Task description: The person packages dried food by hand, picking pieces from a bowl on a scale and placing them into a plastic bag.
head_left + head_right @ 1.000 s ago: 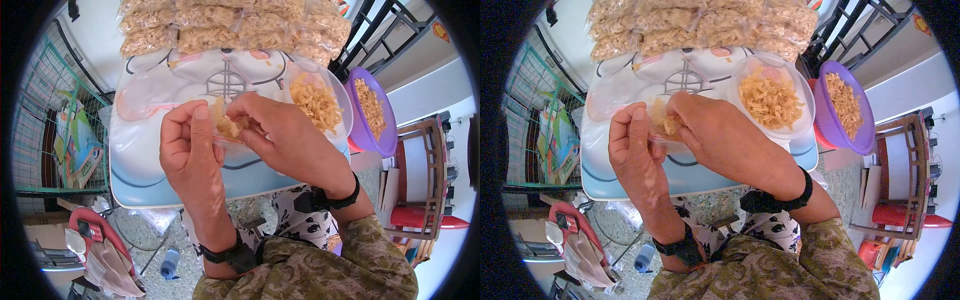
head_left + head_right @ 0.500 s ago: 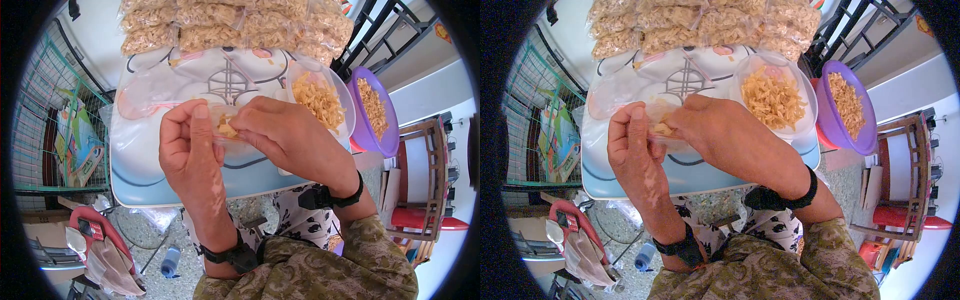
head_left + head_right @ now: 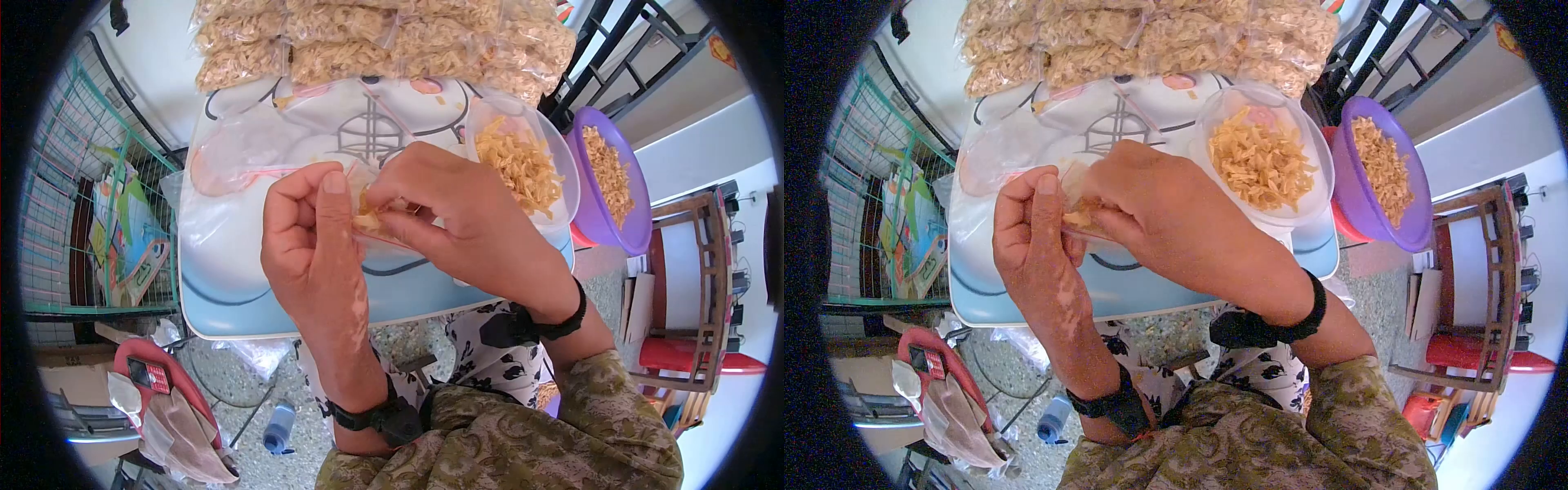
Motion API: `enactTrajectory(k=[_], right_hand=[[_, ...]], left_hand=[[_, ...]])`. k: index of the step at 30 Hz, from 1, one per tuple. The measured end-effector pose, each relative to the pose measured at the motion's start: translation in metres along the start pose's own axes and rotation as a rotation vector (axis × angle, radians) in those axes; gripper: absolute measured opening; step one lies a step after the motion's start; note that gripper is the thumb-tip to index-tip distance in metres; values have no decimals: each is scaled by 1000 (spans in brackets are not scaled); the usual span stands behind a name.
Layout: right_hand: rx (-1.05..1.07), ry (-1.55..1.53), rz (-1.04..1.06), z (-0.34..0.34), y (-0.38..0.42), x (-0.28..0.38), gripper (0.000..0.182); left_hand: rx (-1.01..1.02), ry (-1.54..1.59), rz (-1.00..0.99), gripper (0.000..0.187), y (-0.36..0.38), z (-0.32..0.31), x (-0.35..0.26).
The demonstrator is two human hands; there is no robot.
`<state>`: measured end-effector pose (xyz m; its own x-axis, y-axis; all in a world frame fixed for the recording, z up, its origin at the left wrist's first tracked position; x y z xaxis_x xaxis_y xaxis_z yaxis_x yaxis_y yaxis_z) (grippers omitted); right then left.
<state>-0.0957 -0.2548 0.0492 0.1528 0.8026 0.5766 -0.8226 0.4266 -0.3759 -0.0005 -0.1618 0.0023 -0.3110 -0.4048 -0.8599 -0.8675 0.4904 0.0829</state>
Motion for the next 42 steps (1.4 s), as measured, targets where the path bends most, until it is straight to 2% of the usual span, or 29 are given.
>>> enactTrajectory(k=[1, 2, 4, 8, 10, 13, 17, 19, 22, 29, 31, 35, 38, 40, 42], right_hand=[[22, 82, 99, -2, 0, -1, 15], [22, 82, 99, -4, 1, -3, 15], [84, 159, 32, -7, 2, -6, 17], [61, 145, -45, -3, 2, 0, 17], [20, -143, -266, 2, 4, 4, 16], [44, -273, -383, 8, 5, 10, 15], [41, -248, -263, -3, 4, 2, 14], [-10, -32, 5, -10, 2, -4, 12], [-20, 83, -18, -14, 3, -6, 11], [-111, -9, -32, -8, 6, 4, 13], [-168, -112, -171, -4, 10, 4, 14], [-229, 31, -63, 9, 12, 6, 16], [-142, 153, -6, 10, 14, 8, 17], [-13, 155, -111, 4, 17, 6, 19], [-7, 116, -97, -1, 19, 4, 19]], left_hand=[[6, -9, -9, 11, 0, 0, 0], [6, -9, -9, 11, 0, 0, 0], [-10, -43, -12, 12, 0, 0, 0], [-42, -59, 3, 12, -1, 0, 0], [-38, -15, -11, 12, -1, 1, 0], [-49, -24, 10, 12, 0, 0, -1], [-1, -21, -34, 11, -1, 0, 2], [-6, -46, -64, 11, -1, 0, 1], [-18, -44, -47, 11, 0, -1, -1], [-58, -61, -23, 11, -2, 0, -2], [-63, -52, -13, 12, -1, 0, -4], [-47, -57, -31, 12, -1, 3, -3], [-43, -23, -34, 12, -2, 4, -3], [-43, -10, -32, 12, -1, 3, -3], [-43, -12, -36, 12, -3, 4, -1]])
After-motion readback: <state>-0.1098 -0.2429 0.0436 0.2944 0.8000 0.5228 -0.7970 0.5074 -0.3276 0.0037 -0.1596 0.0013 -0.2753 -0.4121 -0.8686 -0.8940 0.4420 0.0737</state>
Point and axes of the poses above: each hand's wrist, its own y-axis away from the middle knuckle, its own z-axis out of the back of the hand, x = y × z, the point moved 2 cm from there along -y, towards the middle knuckle, and after that the axes turned 6 degrees about -x, right-handed, at the moved point
